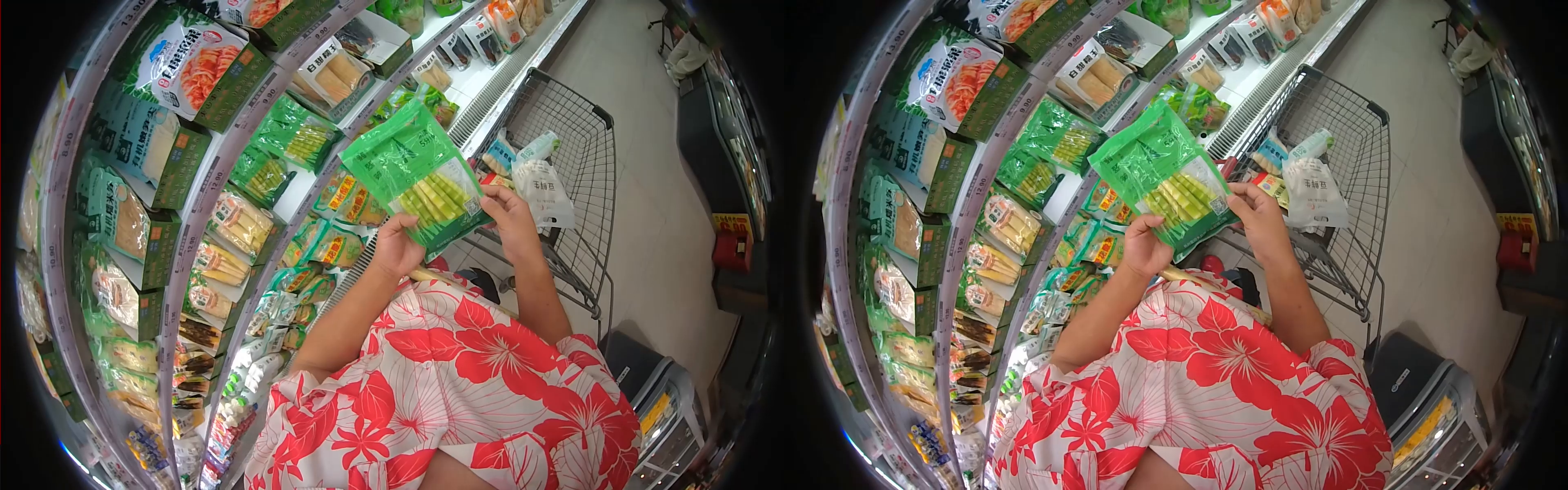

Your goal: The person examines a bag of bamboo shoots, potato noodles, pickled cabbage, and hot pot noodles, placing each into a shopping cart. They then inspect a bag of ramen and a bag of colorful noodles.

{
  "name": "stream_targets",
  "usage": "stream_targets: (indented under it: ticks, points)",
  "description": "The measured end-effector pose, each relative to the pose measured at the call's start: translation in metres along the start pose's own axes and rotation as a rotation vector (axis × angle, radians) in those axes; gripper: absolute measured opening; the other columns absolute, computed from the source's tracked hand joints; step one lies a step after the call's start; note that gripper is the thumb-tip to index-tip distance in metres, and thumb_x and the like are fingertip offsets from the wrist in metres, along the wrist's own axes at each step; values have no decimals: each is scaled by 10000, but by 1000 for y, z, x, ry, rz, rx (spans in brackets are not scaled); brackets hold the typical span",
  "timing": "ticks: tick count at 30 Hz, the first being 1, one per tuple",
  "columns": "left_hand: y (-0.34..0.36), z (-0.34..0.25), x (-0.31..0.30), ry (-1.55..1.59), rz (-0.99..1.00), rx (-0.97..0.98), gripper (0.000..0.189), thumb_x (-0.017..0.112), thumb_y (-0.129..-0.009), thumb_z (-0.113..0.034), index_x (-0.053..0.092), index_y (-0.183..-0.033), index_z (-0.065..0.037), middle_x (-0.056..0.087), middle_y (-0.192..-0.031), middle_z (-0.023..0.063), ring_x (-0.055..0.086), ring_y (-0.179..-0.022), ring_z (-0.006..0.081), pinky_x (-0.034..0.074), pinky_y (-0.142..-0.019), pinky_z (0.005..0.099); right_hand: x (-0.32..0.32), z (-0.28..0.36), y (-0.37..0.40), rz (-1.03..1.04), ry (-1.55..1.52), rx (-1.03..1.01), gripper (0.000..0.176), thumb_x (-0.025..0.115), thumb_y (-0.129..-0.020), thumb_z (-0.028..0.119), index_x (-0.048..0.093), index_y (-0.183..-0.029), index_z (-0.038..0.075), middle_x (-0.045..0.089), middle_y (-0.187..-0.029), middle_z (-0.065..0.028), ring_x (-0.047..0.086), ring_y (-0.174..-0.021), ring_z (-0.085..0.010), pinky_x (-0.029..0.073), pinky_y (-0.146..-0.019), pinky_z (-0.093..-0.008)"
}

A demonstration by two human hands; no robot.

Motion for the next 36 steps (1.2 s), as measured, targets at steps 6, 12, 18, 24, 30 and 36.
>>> stream_targets:
  ticks: [6,12,18,24,30,36]
  points:
    - [2,3,2,-43,35,-43,540,504,-775,-59,439,-1308,7,538,-1287,147,521,-1184,294,370,-1047,430,9,1,-4,87,-152,-58,197,565,-921,108,592,-1080,-4,644,-924,-14,572,-795,-54,454,-718,-204]
    - [0,5,8,-194,26,-20,588,536,-793,-52,372,-1356,-7,521,-1293,136,497,-1213,281,359,-1058,423,3,-4,-4,0,-167,-111,142,603,-903,92,609,-1002,-10,647,-885,-33,571,-771,-61,456,-713,-209]
    - [-6,3,5,-691,-3,198,816,635,-830,-305,171,-1456,-64,199,-1505,129,286,-1363,243,254,-1109,405,20,15,24,-224,316,-414,83,613,-879,79,628,-920,8,651,-838,-58,605,-731,-133,465,-664,-258]
    - [5,7,2,-376,128,4,607,595,-885,-353,375,-1356,-40,511,-1290,144,497,-1194,276,370,-1034,429,84,35,58,33,842,-889,149,623,-817,31,647,-954,-21,646,-934,-162,628,-860,-294,489,-775,-355]
    - [7,11,-6,-81,-30,-125,538,521,-884,-235,387,-1345,9,510,-1300,189,531,-1163,342,399,-1019,476,47,59,49,-353,838,-1007,259,623,-845,99,603,-1078,-13,644,-1022,-134,622,-892,-276,477,-817,-359]
    - [10,10,0,-28,23,-145,615,504,-810,-265,394,-1337,34,501,-1312,210,524,-1168,376,393,-1018,501,12,-5,1,42,-40,-84,275,538,-942,127,566,-1148,-53,633,-1004,-67,578,-886,-94,459,-798,-232]
Point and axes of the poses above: each hand's wrist, its own y-axis away from the middle knuckle, its own x-axis out of the palm, z = x × y, the point moved 6 cm from there along -y, towards the middle knuckle
